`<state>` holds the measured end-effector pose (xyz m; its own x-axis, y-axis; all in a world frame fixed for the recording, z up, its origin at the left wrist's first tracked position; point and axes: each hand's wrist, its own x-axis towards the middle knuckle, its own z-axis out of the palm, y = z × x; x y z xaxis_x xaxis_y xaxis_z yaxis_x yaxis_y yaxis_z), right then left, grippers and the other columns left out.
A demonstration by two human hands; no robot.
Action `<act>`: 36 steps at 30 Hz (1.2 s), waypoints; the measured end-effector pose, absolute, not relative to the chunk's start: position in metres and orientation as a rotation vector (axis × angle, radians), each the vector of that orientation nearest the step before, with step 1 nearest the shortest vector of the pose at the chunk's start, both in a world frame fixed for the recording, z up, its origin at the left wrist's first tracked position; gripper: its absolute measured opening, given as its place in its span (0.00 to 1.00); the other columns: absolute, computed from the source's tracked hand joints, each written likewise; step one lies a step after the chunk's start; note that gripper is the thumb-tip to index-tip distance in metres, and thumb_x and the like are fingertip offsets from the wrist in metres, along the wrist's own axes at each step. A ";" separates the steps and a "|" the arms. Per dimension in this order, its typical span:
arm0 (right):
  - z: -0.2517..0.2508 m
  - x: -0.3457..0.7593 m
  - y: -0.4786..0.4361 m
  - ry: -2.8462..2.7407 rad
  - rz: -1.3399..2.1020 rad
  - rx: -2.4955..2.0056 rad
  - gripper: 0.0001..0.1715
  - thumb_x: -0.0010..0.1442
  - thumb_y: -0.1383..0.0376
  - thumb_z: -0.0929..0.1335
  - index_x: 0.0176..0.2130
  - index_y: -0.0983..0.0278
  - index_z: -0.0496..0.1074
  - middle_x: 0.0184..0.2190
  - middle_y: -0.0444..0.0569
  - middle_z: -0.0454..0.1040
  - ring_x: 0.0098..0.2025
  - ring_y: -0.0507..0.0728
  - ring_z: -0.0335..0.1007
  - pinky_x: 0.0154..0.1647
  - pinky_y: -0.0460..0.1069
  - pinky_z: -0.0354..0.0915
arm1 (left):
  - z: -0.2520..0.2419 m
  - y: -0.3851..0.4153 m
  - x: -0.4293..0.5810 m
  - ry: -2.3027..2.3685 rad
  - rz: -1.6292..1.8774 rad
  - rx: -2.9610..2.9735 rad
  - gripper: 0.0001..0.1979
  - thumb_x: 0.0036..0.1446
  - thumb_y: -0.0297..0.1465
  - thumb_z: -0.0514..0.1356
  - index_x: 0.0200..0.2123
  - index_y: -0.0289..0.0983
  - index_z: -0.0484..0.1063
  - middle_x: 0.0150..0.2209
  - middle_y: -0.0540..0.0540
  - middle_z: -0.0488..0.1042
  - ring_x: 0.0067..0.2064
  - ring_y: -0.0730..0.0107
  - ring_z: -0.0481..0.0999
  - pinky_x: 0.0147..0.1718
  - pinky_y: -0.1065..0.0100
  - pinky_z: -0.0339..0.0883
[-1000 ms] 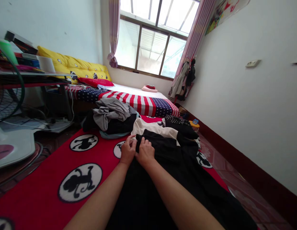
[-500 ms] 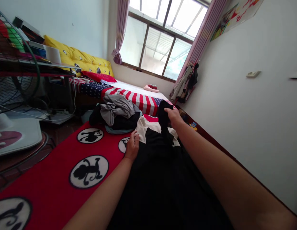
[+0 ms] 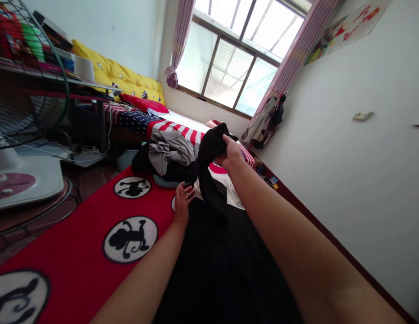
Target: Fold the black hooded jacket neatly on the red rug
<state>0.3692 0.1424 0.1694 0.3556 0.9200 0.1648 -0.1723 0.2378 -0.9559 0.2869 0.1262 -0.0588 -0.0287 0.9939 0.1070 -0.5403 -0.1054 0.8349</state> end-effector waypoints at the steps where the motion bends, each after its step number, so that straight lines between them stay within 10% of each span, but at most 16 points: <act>1: 0.160 0.374 0.139 -0.837 0.943 -1.068 0.13 0.63 0.62 0.59 0.42 0.67 0.67 0.28 0.45 0.74 0.32 0.54 0.73 0.37 0.54 0.72 | -0.059 0.126 0.286 0.720 1.510 0.851 0.35 0.59 0.56 0.41 0.58 0.37 0.55 0.51 0.34 0.70 0.48 0.59 0.76 0.41 0.62 0.73; 15: -0.002 0.496 0.047 -0.414 0.930 -1.498 0.03 0.57 0.64 0.65 0.31 0.62 0.66 0.24 0.44 0.73 0.31 0.55 0.74 0.33 0.53 0.72 | -0.050 0.109 0.292 0.983 1.622 2.020 0.20 0.56 0.31 0.57 0.53 0.39 0.67 0.56 0.42 0.65 0.59 0.59 0.63 0.60 0.58 0.56; 28: -0.035 0.500 0.027 -0.358 0.665 -1.420 0.10 0.44 0.70 0.70 0.30 0.64 0.67 0.26 0.45 0.74 0.33 0.57 0.74 0.33 0.54 0.74 | -0.048 0.102 0.283 1.458 1.322 2.050 0.09 0.52 0.37 0.61 0.36 0.41 0.73 0.37 0.47 0.72 0.39 0.64 0.73 0.34 0.67 0.68; 33: -0.021 0.508 0.030 -0.531 0.217 -1.537 0.21 0.39 0.72 0.70 0.38 0.62 0.68 0.41 0.48 0.72 0.48 0.59 0.68 0.50 0.54 0.66 | -0.053 0.103 0.283 1.359 1.273 2.062 0.09 0.50 0.34 0.63 0.36 0.39 0.74 0.37 0.47 0.72 0.40 0.65 0.73 0.36 0.68 0.67; 36: -0.004 0.490 0.056 -1.006 0.062 -1.629 0.14 0.46 0.68 0.67 0.38 0.64 0.70 0.40 0.51 0.73 0.40 0.57 0.71 0.45 0.52 0.66 | -0.053 0.103 0.283 1.328 1.280 2.058 0.07 0.50 0.33 0.63 0.35 0.39 0.74 0.37 0.47 0.72 0.40 0.65 0.73 0.36 0.68 0.66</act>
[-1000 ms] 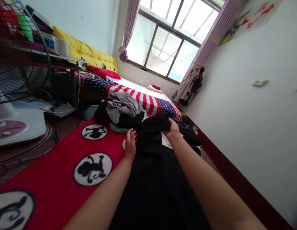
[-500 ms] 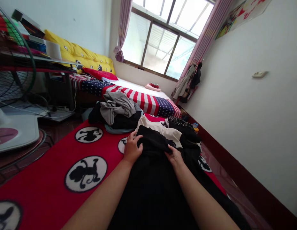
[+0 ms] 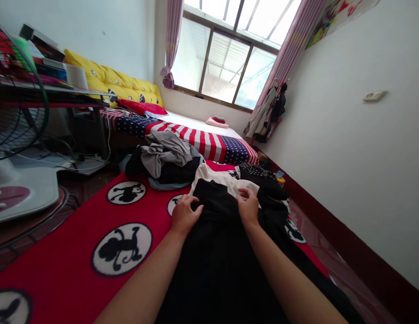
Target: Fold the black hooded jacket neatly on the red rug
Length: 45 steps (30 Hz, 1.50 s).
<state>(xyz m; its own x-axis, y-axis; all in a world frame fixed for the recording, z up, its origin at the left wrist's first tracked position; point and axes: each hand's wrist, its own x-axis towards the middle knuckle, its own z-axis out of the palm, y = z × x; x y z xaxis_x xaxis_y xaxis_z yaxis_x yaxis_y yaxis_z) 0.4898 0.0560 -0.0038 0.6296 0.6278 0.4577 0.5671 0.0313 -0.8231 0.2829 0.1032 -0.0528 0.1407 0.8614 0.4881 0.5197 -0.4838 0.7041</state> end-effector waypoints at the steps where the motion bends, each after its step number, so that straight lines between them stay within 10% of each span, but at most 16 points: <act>1: 0.001 0.480 0.067 -1.164 0.097 -1.647 0.14 0.49 0.68 0.66 0.39 0.65 0.70 0.38 0.50 0.74 0.35 0.55 0.72 0.41 0.51 0.67 | -0.052 0.103 0.282 1.320 1.276 2.061 0.07 0.50 0.33 0.63 0.34 0.39 0.74 0.36 0.47 0.72 0.40 0.65 0.73 0.36 0.68 0.66; 6: 0.010 0.435 0.122 -1.565 0.284 -1.884 0.29 0.49 0.64 0.71 0.51 0.61 0.67 0.24 0.40 0.74 0.24 0.52 0.70 0.31 0.46 0.64 | -0.047 0.097 0.278 1.277 1.232 2.106 0.07 0.50 0.36 0.65 0.33 0.41 0.74 0.36 0.49 0.72 0.40 0.65 0.72 0.33 0.69 0.64; 12: 0.004 0.435 0.161 -1.533 0.246 -2.019 0.07 0.54 0.66 0.65 0.31 0.63 0.73 0.18 0.43 0.73 0.22 0.51 0.70 0.29 0.44 0.62 | -0.044 0.094 0.276 1.204 1.153 2.177 0.07 0.46 0.36 0.68 0.26 0.41 0.75 0.37 0.49 0.70 0.41 0.66 0.70 0.32 0.70 0.62; 21: -0.028 0.431 0.156 -1.505 0.159 -1.980 0.23 0.52 0.69 0.65 0.49 0.66 0.68 0.36 0.51 0.77 0.40 0.57 0.73 0.44 0.50 0.65 | -0.045 0.098 0.277 1.410 1.140 2.212 0.19 0.57 0.40 0.59 0.17 0.37 0.69 0.30 0.47 0.70 0.36 0.65 0.70 0.31 0.66 0.62; 28: -0.039 0.408 0.087 -2.041 0.058 -1.792 0.33 0.61 0.63 0.60 0.64 0.64 0.53 0.65 0.55 0.53 0.68 0.60 0.42 0.64 0.62 0.45 | -0.041 0.098 0.278 0.907 1.436 2.127 0.15 0.64 0.34 0.50 0.48 0.39 0.71 0.50 0.43 0.71 0.53 0.65 0.69 0.54 0.63 0.62; 33: -0.045 0.419 0.031 -1.739 0.184 -1.543 0.17 0.59 0.66 0.62 0.46 0.60 0.73 0.52 0.50 0.72 0.55 0.57 0.65 0.59 0.56 0.58 | -0.051 0.097 0.285 0.828 0.943 2.371 0.19 0.65 0.37 0.47 0.56 0.42 0.66 0.59 0.45 0.66 0.62 0.64 0.60 0.61 0.57 0.50; 38: -0.051 0.453 -0.005 -1.046 0.210 -1.675 0.11 0.55 0.63 0.63 0.34 0.63 0.73 0.26 0.47 0.75 0.28 0.56 0.72 0.32 0.50 0.68 | -0.056 0.096 0.287 0.971 0.835 2.491 0.18 0.63 0.38 0.52 0.54 0.43 0.69 0.62 0.45 0.61 0.64 0.59 0.55 0.61 0.49 0.46; 45: -0.062 0.466 -0.005 -0.804 0.282 -1.679 0.12 0.51 0.61 0.64 0.36 0.63 0.69 0.27 0.46 0.74 0.25 0.56 0.75 0.20 0.45 0.65 | -0.041 0.098 0.291 1.048 1.073 2.402 0.15 0.63 0.31 0.49 0.38 0.39 0.76 0.41 0.45 0.78 0.47 0.63 0.75 0.54 0.59 0.62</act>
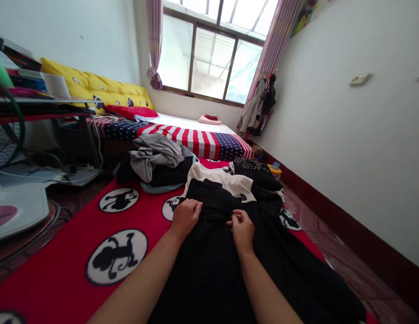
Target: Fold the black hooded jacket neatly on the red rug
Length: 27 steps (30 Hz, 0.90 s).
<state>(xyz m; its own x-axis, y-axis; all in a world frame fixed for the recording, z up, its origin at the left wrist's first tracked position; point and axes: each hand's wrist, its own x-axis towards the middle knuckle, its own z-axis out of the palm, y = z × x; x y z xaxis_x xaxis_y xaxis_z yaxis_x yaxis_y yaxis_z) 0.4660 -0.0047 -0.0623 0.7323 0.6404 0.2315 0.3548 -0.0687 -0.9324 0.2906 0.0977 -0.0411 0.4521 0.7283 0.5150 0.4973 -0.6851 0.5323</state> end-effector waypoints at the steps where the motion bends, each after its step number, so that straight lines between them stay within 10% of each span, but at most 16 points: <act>1: -0.063 0.465 -0.004 -0.793 0.285 -1.661 0.13 0.51 0.61 0.64 0.38 0.63 0.69 0.28 0.47 0.75 0.26 0.56 0.76 0.19 0.45 0.65 | -0.038 0.102 0.295 1.049 1.101 2.395 0.14 0.62 0.29 0.49 0.40 0.39 0.76 0.41 0.45 0.77 0.45 0.64 0.76 0.51 0.62 0.65; 5: -0.064 0.464 -0.003 -0.737 0.340 -1.587 0.16 0.50 0.61 0.64 0.40 0.64 0.69 0.33 0.50 0.76 0.27 0.57 0.77 0.18 0.45 0.66 | -0.029 0.126 0.320 0.993 0.940 2.483 0.18 0.59 0.24 0.50 0.51 0.36 0.71 0.53 0.41 0.71 0.52 0.65 0.72 0.52 0.66 0.64; 13: -0.061 0.465 -0.005 -0.620 0.509 -1.464 0.16 0.47 0.60 0.68 0.36 0.65 0.69 0.29 0.49 0.76 0.27 0.59 0.77 0.21 0.46 0.69 | -0.046 0.142 0.346 1.201 0.571 2.671 0.32 0.53 0.53 0.55 0.59 0.48 0.63 0.66 0.41 0.52 0.66 0.45 0.47 0.59 0.38 0.35; 27: -0.060 0.456 0.000 -0.862 0.426 -1.381 0.26 0.50 0.62 0.69 0.50 0.63 0.72 0.54 0.52 0.70 0.57 0.60 0.64 0.59 0.56 0.60 | -0.048 0.103 0.348 0.773 0.809 2.576 0.20 0.64 0.41 0.49 0.55 0.46 0.66 0.59 0.47 0.66 0.62 0.59 0.60 0.62 0.46 0.44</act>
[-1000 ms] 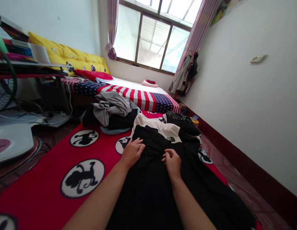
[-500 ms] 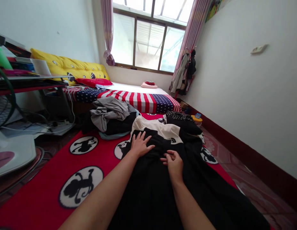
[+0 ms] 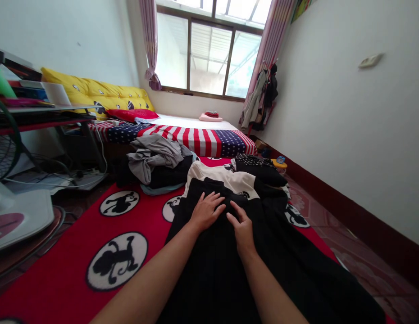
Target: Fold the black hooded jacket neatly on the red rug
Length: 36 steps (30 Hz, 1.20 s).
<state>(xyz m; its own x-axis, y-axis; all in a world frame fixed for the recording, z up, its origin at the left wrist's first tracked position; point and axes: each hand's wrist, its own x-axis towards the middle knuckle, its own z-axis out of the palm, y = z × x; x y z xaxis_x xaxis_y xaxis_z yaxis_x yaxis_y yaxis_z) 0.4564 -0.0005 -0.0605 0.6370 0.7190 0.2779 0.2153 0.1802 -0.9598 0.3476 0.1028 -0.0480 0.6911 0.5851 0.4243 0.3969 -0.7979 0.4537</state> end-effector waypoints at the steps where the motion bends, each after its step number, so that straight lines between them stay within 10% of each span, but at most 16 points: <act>1: -0.060 0.456 0.000 -0.854 0.429 -1.376 0.27 0.50 0.62 0.69 0.50 0.63 0.72 0.54 0.52 0.70 0.57 0.60 0.64 0.60 0.57 0.59 | -0.047 0.103 0.345 0.808 0.920 2.485 0.18 0.65 0.39 0.48 0.54 0.44 0.68 0.56 0.47 0.70 0.59 0.62 0.64 0.61 0.50 0.48; 11: -0.072 0.464 0.005 -0.597 0.425 -1.398 0.31 0.49 0.57 0.69 0.51 0.65 0.70 0.50 0.56 0.70 0.45 0.60 0.72 0.41 0.54 0.73 | -0.048 0.121 0.307 1.531 1.274 2.242 0.19 0.53 0.31 0.60 0.49 0.39 0.70 0.49 0.41 0.69 0.52 0.53 0.68 0.50 0.57 0.65; 18: -0.054 0.458 -0.004 -1.003 -0.326 -1.751 0.27 0.58 0.60 0.63 0.56 0.65 0.66 0.67 0.56 0.45 0.68 0.65 0.39 0.64 0.62 0.47 | -0.050 0.125 0.304 1.453 1.308 2.099 0.17 0.54 0.27 0.56 0.48 0.39 0.70 0.41 0.43 0.72 0.43 0.60 0.74 0.44 0.63 0.68; 23: -0.053 0.450 0.002 -1.386 -0.216 -1.867 0.28 0.63 0.56 0.60 0.60 0.58 0.61 0.66 0.51 0.50 0.69 0.64 0.35 0.63 0.66 0.44 | -0.045 0.122 0.302 1.541 1.304 2.130 0.16 0.54 0.26 0.56 0.46 0.40 0.72 0.40 0.43 0.72 0.43 0.59 0.73 0.43 0.62 0.68; 36: -0.059 0.450 0.012 -1.632 -0.009 -2.229 0.31 0.65 0.48 0.54 0.64 0.52 0.53 0.67 0.44 0.48 0.69 0.62 0.34 0.64 0.68 0.35 | -0.052 0.131 0.319 1.328 0.448 2.646 0.32 0.59 0.50 0.48 0.64 0.46 0.53 0.68 0.44 0.44 0.68 0.51 0.41 0.62 0.45 0.38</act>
<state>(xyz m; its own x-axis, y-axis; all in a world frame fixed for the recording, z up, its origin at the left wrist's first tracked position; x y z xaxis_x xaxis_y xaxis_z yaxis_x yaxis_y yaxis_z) 0.4496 0.0117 -0.0592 0.3267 0.9183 0.2238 0.9207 -0.2557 -0.2948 0.3191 0.1309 -0.0517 0.5641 0.8016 0.1980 0.7576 -0.5979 0.2619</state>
